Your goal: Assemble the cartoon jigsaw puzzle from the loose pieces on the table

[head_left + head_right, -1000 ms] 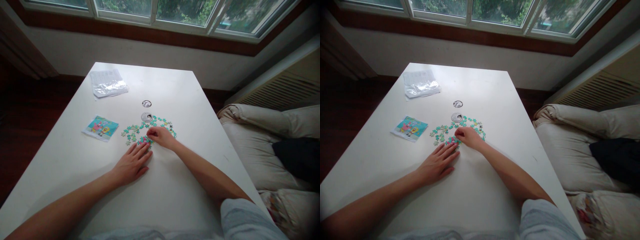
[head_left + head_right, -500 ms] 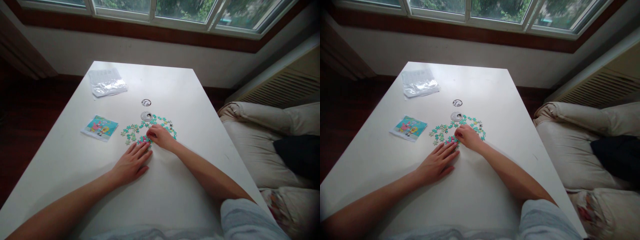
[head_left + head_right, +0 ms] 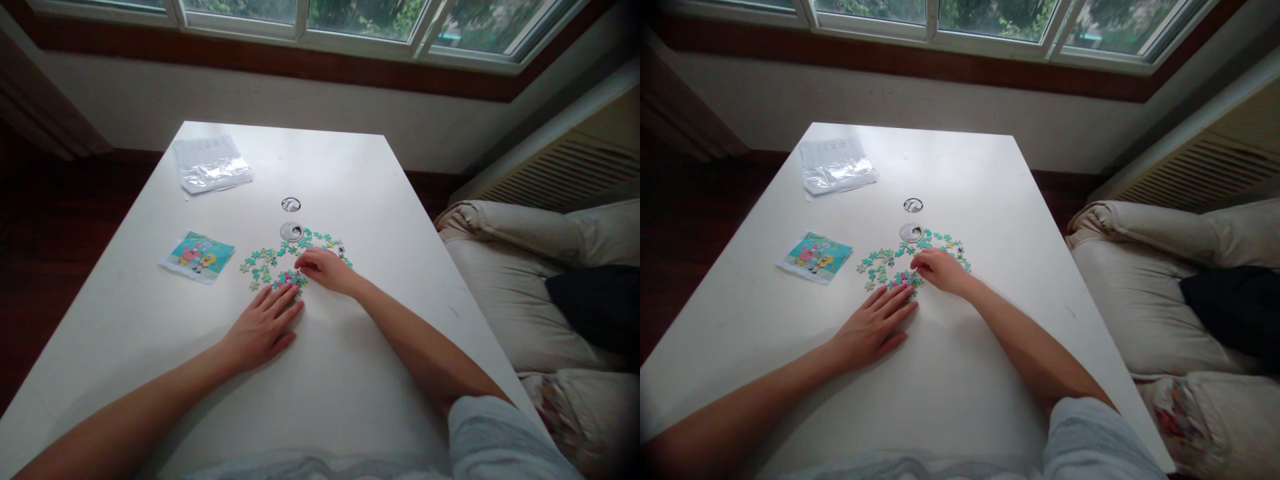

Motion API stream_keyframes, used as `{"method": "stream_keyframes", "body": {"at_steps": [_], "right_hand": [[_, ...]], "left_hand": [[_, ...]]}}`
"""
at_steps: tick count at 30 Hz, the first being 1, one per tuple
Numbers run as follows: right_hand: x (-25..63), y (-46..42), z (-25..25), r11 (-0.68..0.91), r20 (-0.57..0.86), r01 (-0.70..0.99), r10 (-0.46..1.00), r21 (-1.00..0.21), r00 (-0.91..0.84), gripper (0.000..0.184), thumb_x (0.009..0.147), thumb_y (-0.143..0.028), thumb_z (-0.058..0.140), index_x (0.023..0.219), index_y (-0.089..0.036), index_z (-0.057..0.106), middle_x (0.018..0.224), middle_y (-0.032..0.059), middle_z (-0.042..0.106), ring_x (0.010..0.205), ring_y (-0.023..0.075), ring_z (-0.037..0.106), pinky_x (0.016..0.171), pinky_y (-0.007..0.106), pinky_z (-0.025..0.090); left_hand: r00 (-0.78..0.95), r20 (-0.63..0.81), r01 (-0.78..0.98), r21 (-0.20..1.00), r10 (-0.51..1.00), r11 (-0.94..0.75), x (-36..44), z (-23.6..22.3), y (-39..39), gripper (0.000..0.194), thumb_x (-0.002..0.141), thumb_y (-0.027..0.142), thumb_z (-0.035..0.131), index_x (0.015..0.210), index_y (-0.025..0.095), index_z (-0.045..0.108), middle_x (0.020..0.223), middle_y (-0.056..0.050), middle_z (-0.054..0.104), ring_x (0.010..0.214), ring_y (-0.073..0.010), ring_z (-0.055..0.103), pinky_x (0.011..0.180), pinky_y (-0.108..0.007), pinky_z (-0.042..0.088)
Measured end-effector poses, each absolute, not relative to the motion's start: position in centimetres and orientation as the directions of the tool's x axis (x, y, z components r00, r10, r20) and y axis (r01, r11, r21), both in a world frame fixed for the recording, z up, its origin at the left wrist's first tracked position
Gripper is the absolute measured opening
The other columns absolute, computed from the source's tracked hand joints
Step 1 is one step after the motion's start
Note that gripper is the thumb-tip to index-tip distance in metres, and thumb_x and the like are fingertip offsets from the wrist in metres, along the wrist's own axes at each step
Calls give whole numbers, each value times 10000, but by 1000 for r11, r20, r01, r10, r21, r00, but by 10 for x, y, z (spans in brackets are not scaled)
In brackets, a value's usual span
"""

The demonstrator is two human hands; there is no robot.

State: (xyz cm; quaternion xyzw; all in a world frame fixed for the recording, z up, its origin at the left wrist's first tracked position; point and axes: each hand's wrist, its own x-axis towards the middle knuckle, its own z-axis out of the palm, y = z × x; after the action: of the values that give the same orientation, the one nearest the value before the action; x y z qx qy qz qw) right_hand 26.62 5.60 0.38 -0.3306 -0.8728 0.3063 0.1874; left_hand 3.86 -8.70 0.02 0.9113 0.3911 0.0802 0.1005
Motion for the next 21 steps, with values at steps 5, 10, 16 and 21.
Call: {"method": "stream_keyframes", "body": {"at_steps": [5, 10, 16, 21], "right_hand": [[267, 55, 6, 602, 131, 464, 690, -650, -712, 105, 937, -164, 653, 982, -193, 744, 855, 29, 636, 828, 165, 576, 787, 271, 428], [266, 51, 6, 672, 150, 467, 648, -575, -747, 94, 926, -225, 719, 1016, -203, 737, 888, 39, 621, 900, 189, 558, 840, 293, 424], [262, 48, 1, 645, 156, 475, 676, -599, -721, 112, 902, -196, 738, 1011, -197, 714, 962, 48, 630, 961, 193, 553, 873, 296, 419], [258, 47, 0, 548, 140, 462, 737, -697, -662, 53, 876, -138, 708, 887, -184, 685, 843, 8, 633, 843, 158, 563, 798, 270, 422]], "left_hand": [[682, 54, 697, 253, 729, -671, 38, -1, -87, 557, 1053, 449, 460, 1559, 220, 427, 1698, -126, 281, 1575, -299, 261, 1281, -555, 199], [683, 57, 695, 254, 728, -672, 38, -2, -87, 561, 1049, 444, 472, 1560, 216, 426, 1696, -132, 285, 1578, -304, 252, 1282, -553, 193], [681, 60, 699, 244, 729, -673, 39, -1, -86, 557, 1041, 426, 494, 1553, 214, 438, 1698, -131, 277, 1574, -307, 262, 1283, -544, 192], [688, 54, 695, 241, 724, -678, 38, -1, -85, 557, 1037, 408, 502, 1557, 223, 432, 1701, -123, 275, 1575, -302, 260, 1283, -549, 193]]}}
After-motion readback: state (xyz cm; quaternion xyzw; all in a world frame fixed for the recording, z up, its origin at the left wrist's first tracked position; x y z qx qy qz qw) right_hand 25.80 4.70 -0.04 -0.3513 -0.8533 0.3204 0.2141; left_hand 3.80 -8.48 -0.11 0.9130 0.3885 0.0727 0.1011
